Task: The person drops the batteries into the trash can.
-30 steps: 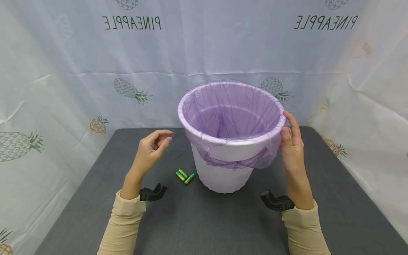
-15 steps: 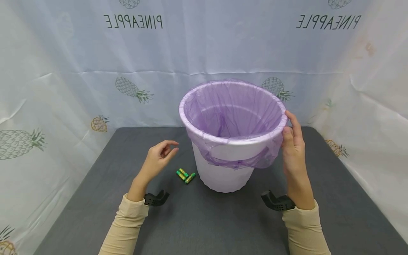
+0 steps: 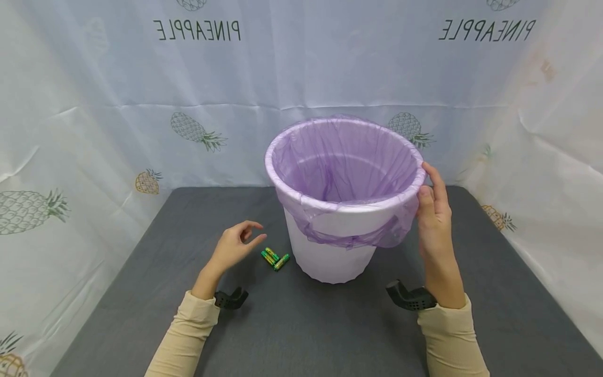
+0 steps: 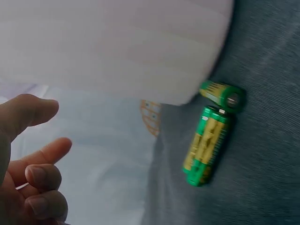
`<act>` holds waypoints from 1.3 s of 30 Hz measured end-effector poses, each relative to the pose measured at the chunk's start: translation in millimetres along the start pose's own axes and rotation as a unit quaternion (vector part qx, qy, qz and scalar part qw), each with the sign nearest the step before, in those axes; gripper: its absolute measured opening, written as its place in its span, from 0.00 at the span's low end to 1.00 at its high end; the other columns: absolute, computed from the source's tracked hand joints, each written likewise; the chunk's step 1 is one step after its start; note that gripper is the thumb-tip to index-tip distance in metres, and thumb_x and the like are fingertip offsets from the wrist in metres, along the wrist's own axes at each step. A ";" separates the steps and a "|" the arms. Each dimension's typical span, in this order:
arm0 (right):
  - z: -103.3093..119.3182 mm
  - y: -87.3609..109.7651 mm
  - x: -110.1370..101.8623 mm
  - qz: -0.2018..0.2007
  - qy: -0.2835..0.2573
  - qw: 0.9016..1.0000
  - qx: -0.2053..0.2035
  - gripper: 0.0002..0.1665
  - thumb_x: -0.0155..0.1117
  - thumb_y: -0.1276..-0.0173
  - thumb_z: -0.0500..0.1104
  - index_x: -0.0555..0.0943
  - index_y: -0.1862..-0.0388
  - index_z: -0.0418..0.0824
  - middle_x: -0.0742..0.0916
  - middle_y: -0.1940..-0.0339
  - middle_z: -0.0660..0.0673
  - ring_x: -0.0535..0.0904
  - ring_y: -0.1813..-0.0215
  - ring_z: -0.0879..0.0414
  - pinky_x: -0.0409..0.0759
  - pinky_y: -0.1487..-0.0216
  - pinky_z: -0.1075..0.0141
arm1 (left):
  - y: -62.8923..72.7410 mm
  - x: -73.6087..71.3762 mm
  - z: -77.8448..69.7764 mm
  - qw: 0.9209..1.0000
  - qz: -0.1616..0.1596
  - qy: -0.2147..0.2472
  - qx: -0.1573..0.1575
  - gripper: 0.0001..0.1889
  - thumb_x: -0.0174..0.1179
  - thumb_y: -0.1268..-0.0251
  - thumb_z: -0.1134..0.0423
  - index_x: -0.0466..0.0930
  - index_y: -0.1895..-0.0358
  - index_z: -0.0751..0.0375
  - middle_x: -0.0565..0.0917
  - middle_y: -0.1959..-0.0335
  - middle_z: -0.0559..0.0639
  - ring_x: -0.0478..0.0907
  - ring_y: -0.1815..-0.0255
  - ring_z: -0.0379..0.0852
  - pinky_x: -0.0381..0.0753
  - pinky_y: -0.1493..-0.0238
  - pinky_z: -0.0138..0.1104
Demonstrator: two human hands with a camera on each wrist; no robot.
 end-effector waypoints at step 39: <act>-2.3 -1.1 -2.0 -0.005 0.001 1.000 0.002 0.24 0.51 0.24 0.44 0.68 0.31 0.49 0.78 0.70 0.55 0.72 0.70 0.66 0.71 0.67 0.76 | 15.1 56.6 49.2 0.977 0.140 -0.119 -0.106 0.30 0.70 0.52 0.41 0.78 0.52 0.58 0.73 0.71 0.46 0.64 0.76 0.39 0.61 0.76 0.31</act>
Point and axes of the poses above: each hand's wrist, its own y-axis away from the middle knuckle, its own x-axis out of the palm, z = x × y, the point moved 10 cm from there along -y, towards the middle knuckle
